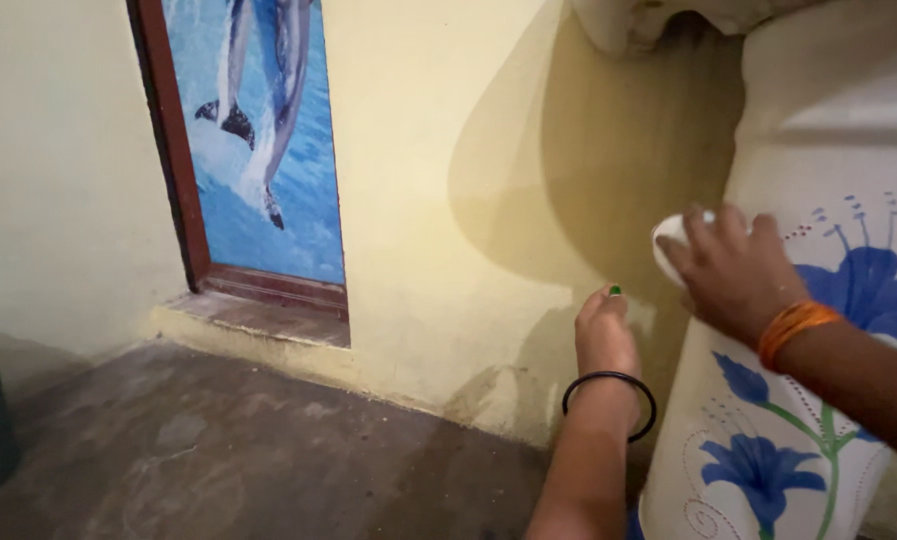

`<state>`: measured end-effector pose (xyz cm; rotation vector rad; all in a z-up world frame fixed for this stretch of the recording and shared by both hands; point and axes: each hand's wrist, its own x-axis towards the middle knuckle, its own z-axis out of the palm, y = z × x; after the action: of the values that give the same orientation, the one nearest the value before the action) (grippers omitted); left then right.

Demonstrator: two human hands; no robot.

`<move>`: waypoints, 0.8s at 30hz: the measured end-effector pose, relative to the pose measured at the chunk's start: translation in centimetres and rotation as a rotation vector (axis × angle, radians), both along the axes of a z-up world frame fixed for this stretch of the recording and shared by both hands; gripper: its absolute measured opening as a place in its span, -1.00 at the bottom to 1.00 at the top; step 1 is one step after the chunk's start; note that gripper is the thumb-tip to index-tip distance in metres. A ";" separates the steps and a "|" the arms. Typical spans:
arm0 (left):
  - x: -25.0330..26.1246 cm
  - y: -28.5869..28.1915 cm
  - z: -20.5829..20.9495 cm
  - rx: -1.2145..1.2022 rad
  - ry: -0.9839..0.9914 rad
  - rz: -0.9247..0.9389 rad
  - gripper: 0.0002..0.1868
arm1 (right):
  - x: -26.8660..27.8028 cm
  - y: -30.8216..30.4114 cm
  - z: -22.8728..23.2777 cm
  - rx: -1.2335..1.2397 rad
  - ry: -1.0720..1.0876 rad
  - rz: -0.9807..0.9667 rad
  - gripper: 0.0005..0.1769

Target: The person cleans the pedestal and bowl of a ceramic sink by scrubbing the surface with a white brush.

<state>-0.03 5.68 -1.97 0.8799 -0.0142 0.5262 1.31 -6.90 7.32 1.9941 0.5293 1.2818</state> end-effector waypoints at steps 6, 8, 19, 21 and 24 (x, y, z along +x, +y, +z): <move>-1.6 0.2 0.5 0.031 0.053 -0.014 -0.50 | -1.4 -0.2 -2.7 -0.043 0.050 0.015 -0.28; -1.8 0.1 0.6 0.045 0.037 -0.023 -0.49 | -2.1 -0.5 -2.3 -0.024 0.160 0.028 -0.17; -2.9 0.6 0.2 0.149 0.081 -0.017 -0.46 | -1.1 -1.0 5.0 -0.028 -0.092 0.006 -0.24; -2.8 1.0 0.6 0.103 0.085 -0.012 -0.46 | -0.9 -0.8 5.1 -0.040 -0.158 -0.002 -0.22; -2.1 1.5 0.6 0.053 0.087 0.008 -0.47 | -0.7 -0.4 4.5 -0.039 -0.164 -0.018 -0.27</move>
<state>-2.18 7.18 -1.38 0.9543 0.0543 0.4962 0.61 -7.26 11.83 1.8386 0.4526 1.3989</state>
